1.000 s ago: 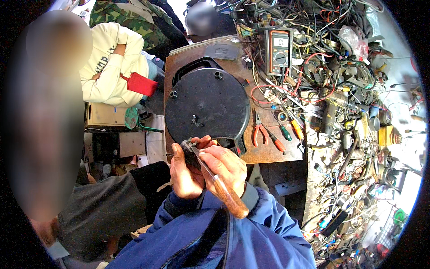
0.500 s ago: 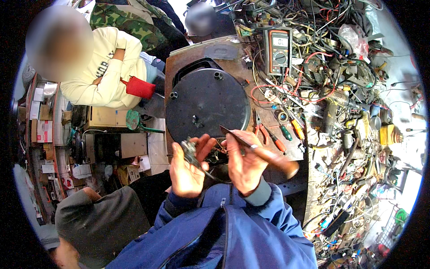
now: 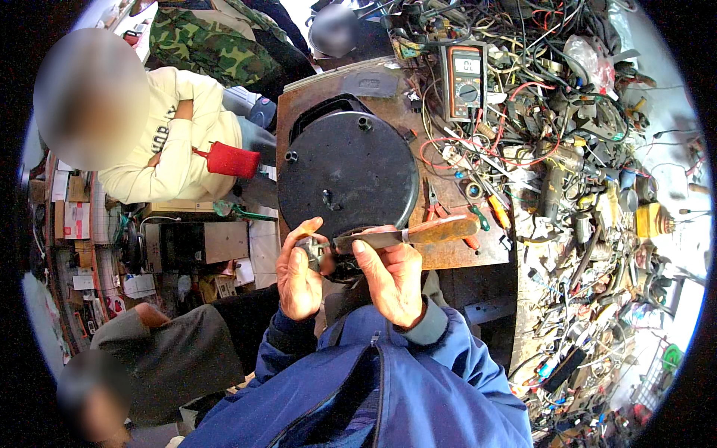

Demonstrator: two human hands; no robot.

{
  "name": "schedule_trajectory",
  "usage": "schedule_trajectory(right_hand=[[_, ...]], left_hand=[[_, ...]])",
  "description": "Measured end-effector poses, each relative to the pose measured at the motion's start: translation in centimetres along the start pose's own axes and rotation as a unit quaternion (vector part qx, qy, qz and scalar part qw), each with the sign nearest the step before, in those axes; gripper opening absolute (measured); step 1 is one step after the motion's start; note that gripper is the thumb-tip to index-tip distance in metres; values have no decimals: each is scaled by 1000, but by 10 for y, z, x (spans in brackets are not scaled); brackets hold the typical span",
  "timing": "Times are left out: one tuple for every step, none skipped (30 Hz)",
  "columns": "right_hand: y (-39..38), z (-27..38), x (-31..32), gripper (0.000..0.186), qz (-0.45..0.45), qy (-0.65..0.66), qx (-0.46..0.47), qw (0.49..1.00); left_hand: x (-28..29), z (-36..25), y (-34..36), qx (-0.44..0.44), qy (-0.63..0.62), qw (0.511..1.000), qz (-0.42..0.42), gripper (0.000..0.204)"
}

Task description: The person repairs a black circular electronic device by connecting wires to a small component and testing the circuit with a multimeter. They use pliers to strip and adjust wires, then reassemble the device's casing and perform a final continuity check.

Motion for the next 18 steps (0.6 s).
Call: schedule_trajectory(right_hand=[[-2,0,-1,16,6,-8,-7,1000],[-4,1,-3,16,13,-16,-13,1000],[-6,2,-4,16,20,-23,-19,999],[-8,-1,-6,16,23,-9,-21,999],[-9,0,-9,16,29,-5,-13,999],[-9,2,-11,15,34,-1,-6,999],[-9,5,-12,15,40,4,2,999],[-8,5,-11,15,27,-44,69,996],[-9,5,-11,14,20,-59,85,994],[-10,5,-11,13,14,-73,101,992],[-12,7,-11,13,7,-87,117,989],[-15,4,-11,12,4,-99,69,993],[-16,9,-10,13,-9,-142,100,985],[-18,14,-10,14,-21,-184,132,974],[-19,19,-10,15,-35,-226,163,960],[-21,22,-10,18,-51,-230,184,954],[-22,18,-3,15,-133,-141,254,948],[-9,17,13,13,-161,-111,179,964]], left_hand=[[1,-3,-1,-15,17,1000,-4,60],[-2,-3,-2,-17,16,1000,-4,59],[-2,-3,-4,-21,24,999,-7,60],[-1,-2,-5,-24,33,999,-11,60],[-1,-1,-7,-27,42,999,-15,61],[-2,-2,-7,-30,39,999,-9,61],[-3,-2,-8,-32,47,998,-2,61],[-5,-2,-9,-34,54,998,4,62],[-6,-1,-10,-36,60,998,11,62],[-6,-1,-11,-42,54,998,1,62],[-6,0,-12,-46,57,997,1,62],[-5,1,-12,-49,61,997,1,62],[-5,2,-13,-53,64,997,0,62],[-5,2,-14,-55,81,995,-10,62],[-5,2,-14,-57,96,994,-19,62],[-6,2,-15,-58,112,992,-29,62],[-8,-3,-19,-84,109,990,-40,62],[-8,-10,-28,-112,106,986,-57,62]])
Point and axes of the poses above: each hand's wrist, its own y-axis towards the middle knuckle, its own x-axis out of the back of the hand, z = x × y, the point moved 8 cm from there along y, towards the middle knuckle, and after that the axes turned 13 degrees about -y, right-handed, at the moved point
